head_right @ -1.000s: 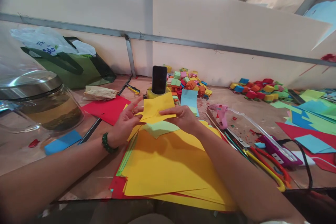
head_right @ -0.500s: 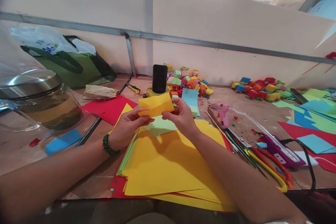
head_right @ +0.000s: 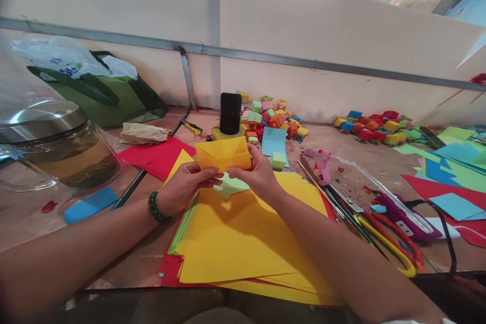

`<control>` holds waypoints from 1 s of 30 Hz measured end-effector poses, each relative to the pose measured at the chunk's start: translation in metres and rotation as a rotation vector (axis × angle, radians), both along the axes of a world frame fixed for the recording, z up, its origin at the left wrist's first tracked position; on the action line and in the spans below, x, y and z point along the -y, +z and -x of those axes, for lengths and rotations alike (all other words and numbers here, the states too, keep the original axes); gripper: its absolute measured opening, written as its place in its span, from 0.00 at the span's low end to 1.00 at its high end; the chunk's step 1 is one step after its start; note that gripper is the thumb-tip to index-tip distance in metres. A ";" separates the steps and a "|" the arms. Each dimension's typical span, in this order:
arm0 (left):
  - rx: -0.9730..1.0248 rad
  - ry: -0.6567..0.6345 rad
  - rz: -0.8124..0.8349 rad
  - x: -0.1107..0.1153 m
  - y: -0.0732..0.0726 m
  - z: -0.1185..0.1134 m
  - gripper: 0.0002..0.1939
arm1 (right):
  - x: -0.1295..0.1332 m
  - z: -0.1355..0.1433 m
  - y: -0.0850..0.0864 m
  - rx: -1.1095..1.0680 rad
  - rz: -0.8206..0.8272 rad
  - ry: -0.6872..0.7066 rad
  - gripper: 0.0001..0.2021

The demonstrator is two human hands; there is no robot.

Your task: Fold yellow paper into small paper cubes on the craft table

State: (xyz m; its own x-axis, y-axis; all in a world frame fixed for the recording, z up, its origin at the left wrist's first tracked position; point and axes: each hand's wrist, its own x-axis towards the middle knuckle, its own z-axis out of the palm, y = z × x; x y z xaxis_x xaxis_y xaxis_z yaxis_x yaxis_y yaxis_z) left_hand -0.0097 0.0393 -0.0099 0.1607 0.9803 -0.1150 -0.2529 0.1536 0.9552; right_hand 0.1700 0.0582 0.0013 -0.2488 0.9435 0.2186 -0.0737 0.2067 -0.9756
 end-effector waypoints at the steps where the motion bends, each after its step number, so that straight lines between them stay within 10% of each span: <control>1: -0.006 0.009 -0.010 0.001 0.001 0.000 0.21 | 0.000 0.000 0.000 -0.004 0.011 0.000 0.30; 30: -0.163 -0.077 -0.078 0.002 0.000 0.001 0.15 | 0.000 -0.005 0.004 0.156 -0.012 0.102 0.24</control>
State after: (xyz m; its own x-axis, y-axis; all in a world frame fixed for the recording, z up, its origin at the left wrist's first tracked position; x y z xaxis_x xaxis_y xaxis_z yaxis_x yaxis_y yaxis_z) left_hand -0.0107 0.0372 -0.0103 0.2213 0.9727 -0.0696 -0.0843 0.0902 0.9924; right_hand 0.1753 0.0582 0.0058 -0.3745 0.9094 0.1811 0.0574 0.2176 -0.9743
